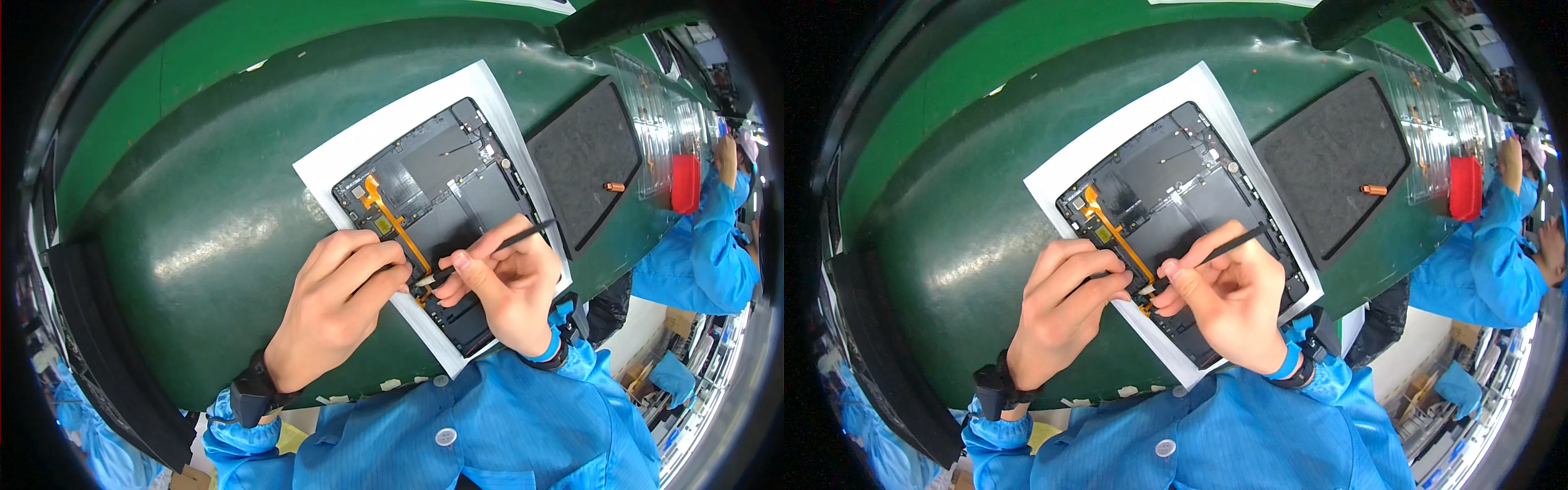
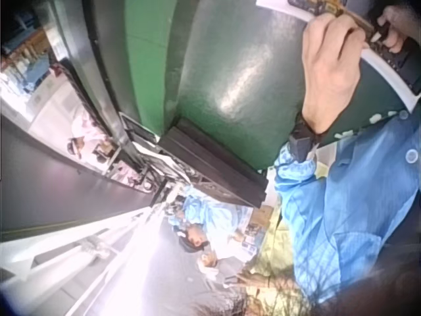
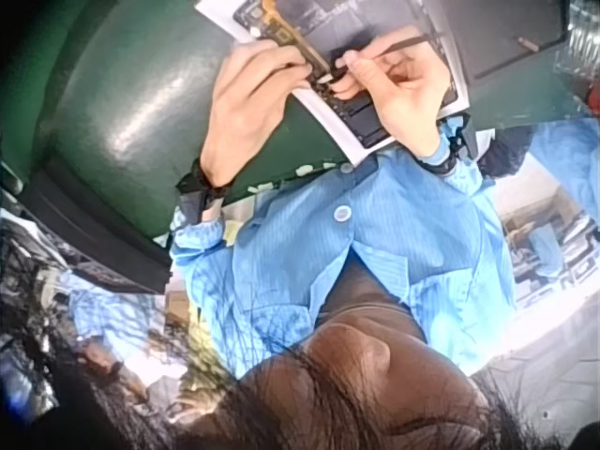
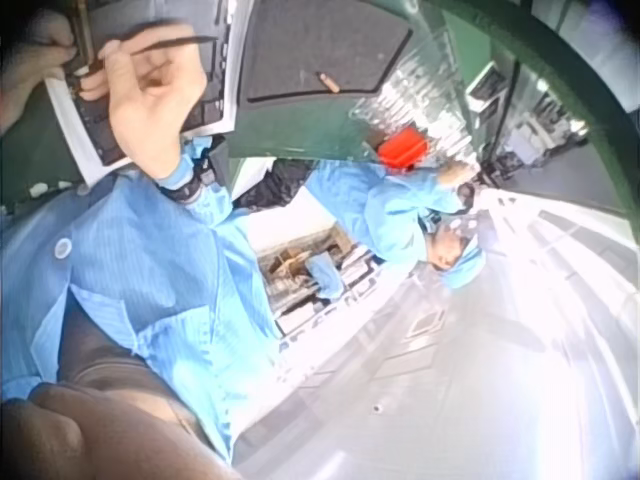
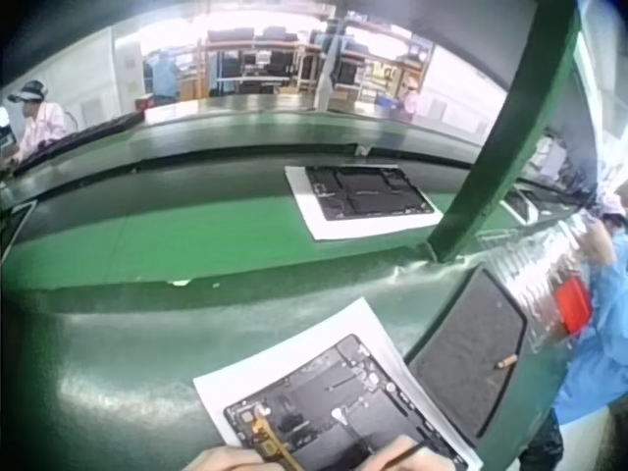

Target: The person assembles internal components of a tablet by connecting ribbon cables and a battery, using tweezers and a black probe tool to manipulate the small parts.

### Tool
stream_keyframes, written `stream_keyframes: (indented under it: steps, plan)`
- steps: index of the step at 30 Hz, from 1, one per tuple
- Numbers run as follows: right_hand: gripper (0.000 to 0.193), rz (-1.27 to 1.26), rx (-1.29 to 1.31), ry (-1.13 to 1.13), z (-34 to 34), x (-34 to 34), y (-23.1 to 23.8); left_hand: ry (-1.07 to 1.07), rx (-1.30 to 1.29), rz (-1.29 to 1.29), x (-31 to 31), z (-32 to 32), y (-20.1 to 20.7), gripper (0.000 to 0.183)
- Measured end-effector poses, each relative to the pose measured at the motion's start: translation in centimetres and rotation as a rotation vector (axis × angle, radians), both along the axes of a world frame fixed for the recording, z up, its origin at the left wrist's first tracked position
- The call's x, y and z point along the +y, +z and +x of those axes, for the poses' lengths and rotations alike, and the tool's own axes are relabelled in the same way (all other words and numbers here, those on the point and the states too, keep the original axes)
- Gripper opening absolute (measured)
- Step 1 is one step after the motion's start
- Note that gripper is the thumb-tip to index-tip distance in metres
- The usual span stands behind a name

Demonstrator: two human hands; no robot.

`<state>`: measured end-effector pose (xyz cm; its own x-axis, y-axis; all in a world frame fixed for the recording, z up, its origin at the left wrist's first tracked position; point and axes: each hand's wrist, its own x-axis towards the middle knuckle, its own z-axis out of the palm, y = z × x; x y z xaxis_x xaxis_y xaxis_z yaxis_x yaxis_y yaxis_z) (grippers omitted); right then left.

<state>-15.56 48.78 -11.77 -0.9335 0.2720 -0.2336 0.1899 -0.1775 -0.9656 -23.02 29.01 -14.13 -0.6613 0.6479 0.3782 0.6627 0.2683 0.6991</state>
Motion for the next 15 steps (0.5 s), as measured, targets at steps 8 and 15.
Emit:
stream_keyframes:
  steps: [8,15]
  plan:
    - [0.013,-0.026,-0.015,0.097,-0.4,1.7,-0.5,-0.039,-0.142,0.015,-0.4,-0.5,0.5,0.033]
    - [0.014,-0.031,-0.058,0.126,-0.7,2.1,0.0,-0.180,0.033,-0.062,-1.1,-0.4,0.9,0.035]
